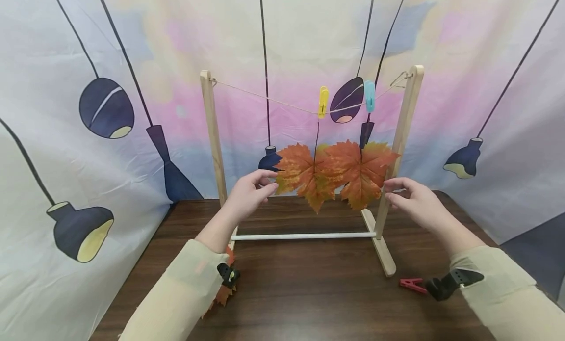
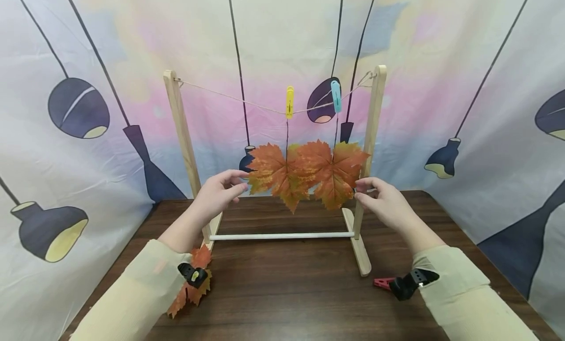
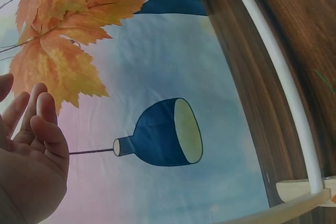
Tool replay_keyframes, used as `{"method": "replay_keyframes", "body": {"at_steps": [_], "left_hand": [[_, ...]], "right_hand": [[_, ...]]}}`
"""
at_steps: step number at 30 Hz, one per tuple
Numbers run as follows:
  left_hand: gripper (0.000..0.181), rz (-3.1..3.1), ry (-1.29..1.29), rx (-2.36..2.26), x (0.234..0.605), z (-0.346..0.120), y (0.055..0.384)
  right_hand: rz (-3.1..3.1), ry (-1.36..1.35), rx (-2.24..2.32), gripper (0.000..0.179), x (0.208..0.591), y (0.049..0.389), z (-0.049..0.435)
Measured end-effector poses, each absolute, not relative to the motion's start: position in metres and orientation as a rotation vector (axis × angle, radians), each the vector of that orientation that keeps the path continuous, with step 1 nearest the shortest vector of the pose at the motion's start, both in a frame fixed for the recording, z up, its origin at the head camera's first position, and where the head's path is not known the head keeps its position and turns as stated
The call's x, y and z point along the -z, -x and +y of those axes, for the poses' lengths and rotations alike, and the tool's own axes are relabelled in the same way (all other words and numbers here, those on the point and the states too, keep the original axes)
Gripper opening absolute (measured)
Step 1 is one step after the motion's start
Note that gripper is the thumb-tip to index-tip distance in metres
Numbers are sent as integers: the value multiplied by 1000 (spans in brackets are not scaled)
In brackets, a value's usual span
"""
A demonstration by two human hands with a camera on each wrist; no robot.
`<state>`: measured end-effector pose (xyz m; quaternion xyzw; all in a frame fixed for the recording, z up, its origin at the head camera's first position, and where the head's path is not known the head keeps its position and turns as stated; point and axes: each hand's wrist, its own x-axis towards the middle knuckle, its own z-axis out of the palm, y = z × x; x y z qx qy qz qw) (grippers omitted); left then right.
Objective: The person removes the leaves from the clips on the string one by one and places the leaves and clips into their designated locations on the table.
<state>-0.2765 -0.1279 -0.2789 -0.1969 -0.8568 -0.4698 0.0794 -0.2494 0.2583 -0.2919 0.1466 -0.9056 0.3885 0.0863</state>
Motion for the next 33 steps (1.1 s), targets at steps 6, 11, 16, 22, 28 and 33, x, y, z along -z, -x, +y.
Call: {"method": "replay_keyframes", "body": {"at_steps": [6, 11, 16, 22, 28, 33], "left_hand": [[32, -2526, 628, 1414, 271, -119, 279], [33, -2516, 656, 1425, 266, -111, 282], [35, -2506, 691, 1466, 262, -102, 285], [35, -2479, 730, 1517, 260, -92, 287], [35, -2465, 743, 1529, 259, -89, 289], [33, -2473, 706, 1509, 252, -85, 292]], "right_hand": [[-2689, -436, -1132, 46, 283, 253, 252], [-2624, -462, -1158, 44, 274, 259, 247], [-2562, -494, -1196, 41, 268, 263, 243], [-2551, -498, -1226, 42, 262, 265, 238], [-2534, -499, -1245, 42, 257, 265, 234], [-2504, -467, -1256, 44, 250, 264, 231]]}}
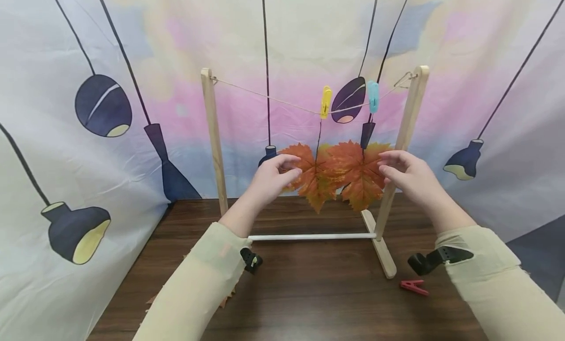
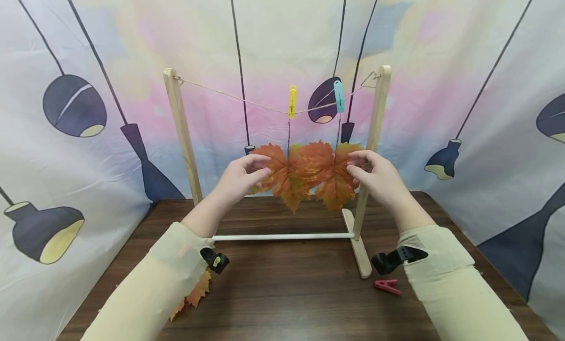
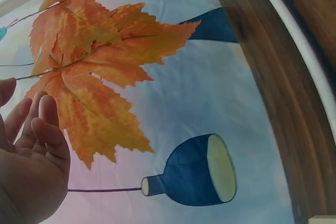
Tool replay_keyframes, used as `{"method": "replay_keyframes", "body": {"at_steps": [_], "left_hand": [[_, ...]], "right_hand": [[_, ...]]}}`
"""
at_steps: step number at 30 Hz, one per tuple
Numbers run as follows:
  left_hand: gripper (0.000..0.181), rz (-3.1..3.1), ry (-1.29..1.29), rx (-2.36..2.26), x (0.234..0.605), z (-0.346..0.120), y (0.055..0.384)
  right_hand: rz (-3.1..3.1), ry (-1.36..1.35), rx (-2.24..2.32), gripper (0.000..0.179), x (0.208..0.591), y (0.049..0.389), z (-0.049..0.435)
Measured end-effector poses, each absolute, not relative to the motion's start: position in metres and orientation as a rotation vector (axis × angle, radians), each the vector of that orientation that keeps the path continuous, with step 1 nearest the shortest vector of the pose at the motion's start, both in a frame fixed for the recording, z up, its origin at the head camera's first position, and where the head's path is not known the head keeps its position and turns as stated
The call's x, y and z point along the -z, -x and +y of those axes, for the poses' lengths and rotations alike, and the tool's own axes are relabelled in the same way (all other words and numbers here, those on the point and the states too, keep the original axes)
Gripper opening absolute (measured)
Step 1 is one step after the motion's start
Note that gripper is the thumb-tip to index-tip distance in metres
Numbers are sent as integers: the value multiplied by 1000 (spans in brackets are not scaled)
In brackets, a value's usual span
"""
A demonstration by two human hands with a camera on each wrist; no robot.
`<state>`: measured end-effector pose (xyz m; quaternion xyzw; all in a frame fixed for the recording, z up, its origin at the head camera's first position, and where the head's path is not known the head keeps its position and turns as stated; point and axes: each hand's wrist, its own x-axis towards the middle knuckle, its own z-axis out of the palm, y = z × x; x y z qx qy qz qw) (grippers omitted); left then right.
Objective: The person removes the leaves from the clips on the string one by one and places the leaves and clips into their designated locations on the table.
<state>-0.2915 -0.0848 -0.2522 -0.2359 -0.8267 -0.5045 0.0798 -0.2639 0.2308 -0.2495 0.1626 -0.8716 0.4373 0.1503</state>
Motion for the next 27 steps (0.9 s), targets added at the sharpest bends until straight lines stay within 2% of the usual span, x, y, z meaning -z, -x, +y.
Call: {"method": "replay_keyframes", "body": {"at_steps": [14, 27], "left_hand": [[32, -2457, 690, 1565, 233, -73, 291], [35, -2429, 673, 1658, 230, -70, 289]], "right_hand": [[-2439, -412, -1305, 45, 223, 265, 214], [-2363, -498, -1311, 45, 188, 264, 186]]}}
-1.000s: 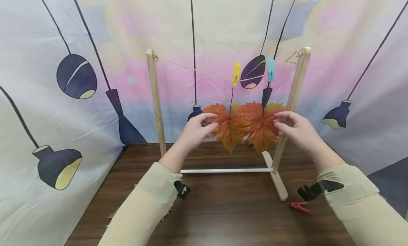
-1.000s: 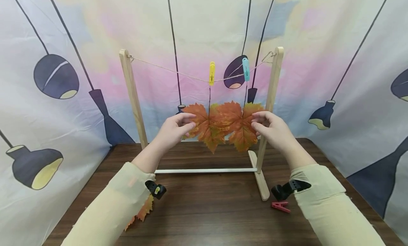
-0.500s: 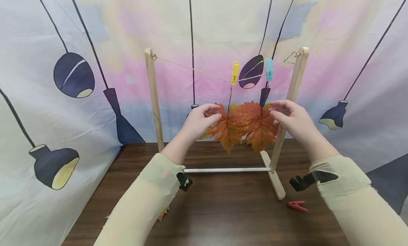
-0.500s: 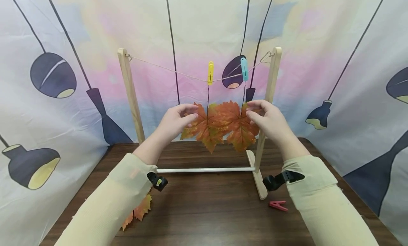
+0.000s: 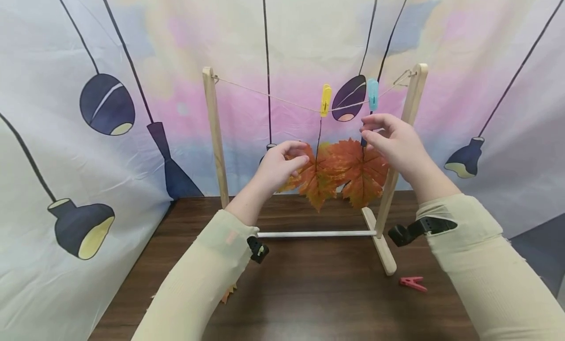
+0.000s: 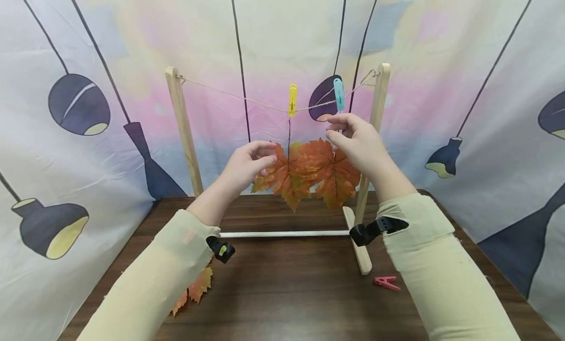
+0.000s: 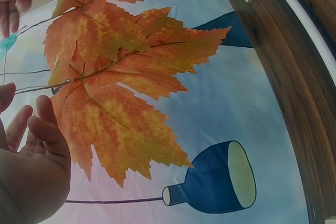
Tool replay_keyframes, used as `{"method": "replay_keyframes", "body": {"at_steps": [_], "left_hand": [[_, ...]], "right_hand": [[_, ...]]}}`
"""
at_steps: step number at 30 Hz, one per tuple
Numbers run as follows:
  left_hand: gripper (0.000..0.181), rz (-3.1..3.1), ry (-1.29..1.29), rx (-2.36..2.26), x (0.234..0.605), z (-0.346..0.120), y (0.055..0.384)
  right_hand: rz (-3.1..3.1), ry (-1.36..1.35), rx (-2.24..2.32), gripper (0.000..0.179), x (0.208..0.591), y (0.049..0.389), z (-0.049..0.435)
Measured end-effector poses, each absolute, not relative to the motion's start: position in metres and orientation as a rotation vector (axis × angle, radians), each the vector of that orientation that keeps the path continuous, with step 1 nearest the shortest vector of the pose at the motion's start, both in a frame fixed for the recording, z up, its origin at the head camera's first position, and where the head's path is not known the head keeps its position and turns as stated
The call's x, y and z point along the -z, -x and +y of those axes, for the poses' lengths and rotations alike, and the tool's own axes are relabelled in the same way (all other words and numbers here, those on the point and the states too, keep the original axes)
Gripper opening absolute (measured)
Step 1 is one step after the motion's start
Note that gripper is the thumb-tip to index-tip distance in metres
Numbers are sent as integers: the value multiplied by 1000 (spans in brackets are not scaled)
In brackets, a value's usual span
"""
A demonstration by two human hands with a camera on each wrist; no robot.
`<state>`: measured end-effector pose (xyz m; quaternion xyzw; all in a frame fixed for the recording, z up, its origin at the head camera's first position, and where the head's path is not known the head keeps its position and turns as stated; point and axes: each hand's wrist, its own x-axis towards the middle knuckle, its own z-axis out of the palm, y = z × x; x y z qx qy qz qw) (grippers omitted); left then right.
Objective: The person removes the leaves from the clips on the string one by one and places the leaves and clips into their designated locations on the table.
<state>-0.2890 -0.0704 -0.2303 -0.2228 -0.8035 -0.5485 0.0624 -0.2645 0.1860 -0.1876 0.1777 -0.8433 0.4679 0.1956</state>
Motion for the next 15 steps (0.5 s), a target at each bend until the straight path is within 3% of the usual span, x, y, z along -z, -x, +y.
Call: {"method": "replay_keyframes", "body": {"at_steps": [15], "left_hand": [[34, -2398, 599, 1707, 227, -54, 290]], "right_hand": [[-2361, -548, -1309, 49, 165, 269, 165]]}}
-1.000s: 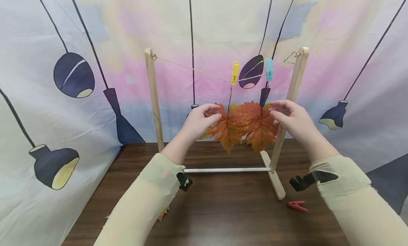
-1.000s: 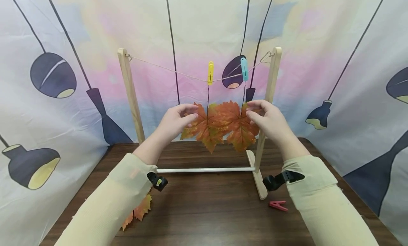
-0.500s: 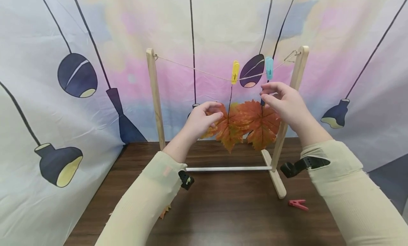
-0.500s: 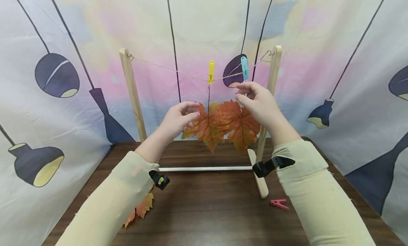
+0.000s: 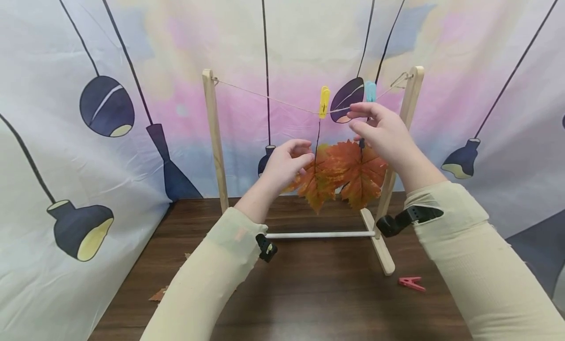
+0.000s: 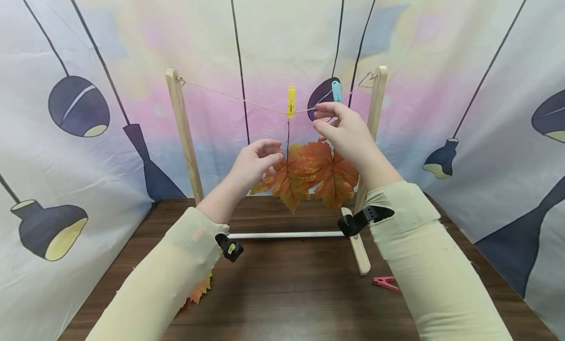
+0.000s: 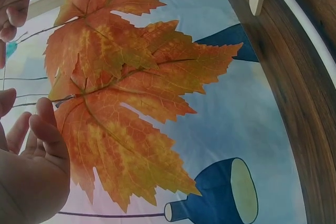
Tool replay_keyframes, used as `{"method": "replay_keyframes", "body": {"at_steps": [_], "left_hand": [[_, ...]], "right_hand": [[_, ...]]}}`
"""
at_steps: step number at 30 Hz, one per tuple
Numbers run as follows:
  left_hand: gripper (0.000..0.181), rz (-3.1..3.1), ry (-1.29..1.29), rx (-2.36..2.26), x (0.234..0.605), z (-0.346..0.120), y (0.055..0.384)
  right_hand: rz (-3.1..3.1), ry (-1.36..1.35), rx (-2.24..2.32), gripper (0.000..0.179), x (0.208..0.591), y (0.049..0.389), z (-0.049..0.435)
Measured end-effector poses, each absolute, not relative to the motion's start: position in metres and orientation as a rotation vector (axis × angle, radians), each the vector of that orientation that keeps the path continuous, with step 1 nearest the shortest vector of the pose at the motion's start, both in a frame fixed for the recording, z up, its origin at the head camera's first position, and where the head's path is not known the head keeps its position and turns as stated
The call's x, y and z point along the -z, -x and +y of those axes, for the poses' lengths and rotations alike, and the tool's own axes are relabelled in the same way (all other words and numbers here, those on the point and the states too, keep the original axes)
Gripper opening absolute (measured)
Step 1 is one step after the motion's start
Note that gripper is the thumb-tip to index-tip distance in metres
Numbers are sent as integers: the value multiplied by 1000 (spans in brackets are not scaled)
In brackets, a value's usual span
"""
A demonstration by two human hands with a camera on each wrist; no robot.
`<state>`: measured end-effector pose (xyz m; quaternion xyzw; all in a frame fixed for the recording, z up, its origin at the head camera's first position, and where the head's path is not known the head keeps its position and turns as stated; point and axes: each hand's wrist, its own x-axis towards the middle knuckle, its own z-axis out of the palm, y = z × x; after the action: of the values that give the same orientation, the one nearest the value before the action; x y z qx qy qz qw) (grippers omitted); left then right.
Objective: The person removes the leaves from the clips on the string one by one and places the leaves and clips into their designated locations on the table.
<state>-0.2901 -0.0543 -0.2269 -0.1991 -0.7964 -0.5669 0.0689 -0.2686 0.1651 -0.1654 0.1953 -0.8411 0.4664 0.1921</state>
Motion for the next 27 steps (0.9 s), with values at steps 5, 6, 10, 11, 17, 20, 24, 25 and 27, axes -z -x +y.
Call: {"method": "replay_keyframes", "body": {"at_steps": [5, 6, 10, 11, 17, 20, 24, 25, 27], "left_hand": [[32, -2342, 570, 1715, 224, -48, 295], [32, -2331, 562, 1724, 223, -47, 296], [34, -2309, 531, 1751, 221, -42, 298], [35, -2308, 529, 1753, 221, -41, 298], [37, -2300, 540, 1770, 220, -35, 298], [37, -2292, 544, 1780, 220, -32, 298], [37, -2286, 543, 1808, 221, -28, 297], [38, -2286, 543, 1811, 221, -27, 297], [38, -2285, 549, 1816, 222, -27, 298]], "right_hand": [[-2338, -566, -1362, 50, 159, 272, 159], [-2335, -569, -1377, 50, 158, 272, 157], [-2318, -569, -1423, 49, 152, 275, 150], [-2318, -565, -1427, 49, 150, 275, 148], [-2327, -578, -1425, 50, 143, 278, 139], [-2339, -591, -1441, 51, 138, 278, 135], [-2359, -574, -1459, 53, 133, 279, 131], [-2364, -568, -1459, 53, 133, 279, 131], [-2367, -559, -1471, 54, 131, 281, 131]]}}
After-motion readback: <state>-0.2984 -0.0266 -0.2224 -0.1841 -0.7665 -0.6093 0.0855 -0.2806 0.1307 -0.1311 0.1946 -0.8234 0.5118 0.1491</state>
